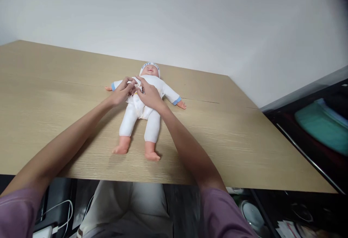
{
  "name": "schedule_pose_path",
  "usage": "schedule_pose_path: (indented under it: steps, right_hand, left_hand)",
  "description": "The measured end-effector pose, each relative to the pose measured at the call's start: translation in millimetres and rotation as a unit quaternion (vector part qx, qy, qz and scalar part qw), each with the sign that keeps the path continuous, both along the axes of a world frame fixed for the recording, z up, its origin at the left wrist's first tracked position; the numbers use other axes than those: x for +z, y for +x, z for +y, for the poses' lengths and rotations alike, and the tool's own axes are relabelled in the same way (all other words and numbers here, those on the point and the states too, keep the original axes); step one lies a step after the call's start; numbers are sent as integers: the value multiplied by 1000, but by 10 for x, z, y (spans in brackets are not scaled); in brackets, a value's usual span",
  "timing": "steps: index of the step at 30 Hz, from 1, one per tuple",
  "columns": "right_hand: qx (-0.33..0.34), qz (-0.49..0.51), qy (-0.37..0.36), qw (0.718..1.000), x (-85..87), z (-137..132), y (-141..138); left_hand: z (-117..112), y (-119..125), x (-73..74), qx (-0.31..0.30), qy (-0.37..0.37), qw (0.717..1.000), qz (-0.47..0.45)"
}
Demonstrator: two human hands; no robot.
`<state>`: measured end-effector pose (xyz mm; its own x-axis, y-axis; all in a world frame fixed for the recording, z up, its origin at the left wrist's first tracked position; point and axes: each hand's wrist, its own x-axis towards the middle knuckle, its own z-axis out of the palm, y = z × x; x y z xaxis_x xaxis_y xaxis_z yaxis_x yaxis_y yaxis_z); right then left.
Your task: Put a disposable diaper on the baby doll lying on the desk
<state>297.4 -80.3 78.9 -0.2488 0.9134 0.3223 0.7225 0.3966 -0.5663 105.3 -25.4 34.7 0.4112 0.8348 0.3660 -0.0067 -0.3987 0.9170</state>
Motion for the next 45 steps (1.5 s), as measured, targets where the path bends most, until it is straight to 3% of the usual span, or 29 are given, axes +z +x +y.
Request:
schedule_pose_path:
  steps: [5,14,16,19,21,25,28,30,32,35,38,42,45]
  right_hand:
    - [-4,62,1,998,-48,21,27]
    - [-27,123,43,991,-85,28,28]
    - [-38,150,59,986,-67,37,20]
    - [-64,196,87,975,-8,-40,30]
    - [-68,215,105,969,32,-226,48]
    - [30,209,102,972,6,-921,128]
    - [132,150,40,979,-129,-1420,257]
    - [153,77,17,985,-235,-1582,368]
    - [121,9,13,993,-317,-1590,465]
    - [15,-56,10,998,-378,-1431,514]
    - [-68,-99,12,993,-417,-1272,423]
    - [-79,-109,38,990,-517,-1237,266]
    - [-69,-103,53,991,-582,-1298,241]
  left_hand:
    - [-16,-41,-205,8,31,999,13]
    - [-50,-8,-262,32,14,999,-17]
    - [-134,24,-236,89,29,995,-22]
    - [-404,78,-97,227,77,971,-24]
    - [-667,95,49,261,127,957,-15]
    - [-1203,34,274,164,236,950,125]
    - [-1440,-64,267,60,260,917,296]
    - [-1487,-120,213,28,251,898,360]
    - [-1462,-153,168,39,218,905,363]
    - [-1350,-144,140,74,139,928,338]
    - [-1230,-79,111,111,118,923,350]
    - [-1152,-19,19,146,153,914,346]
    - [-1159,-31,-34,138,177,920,320]
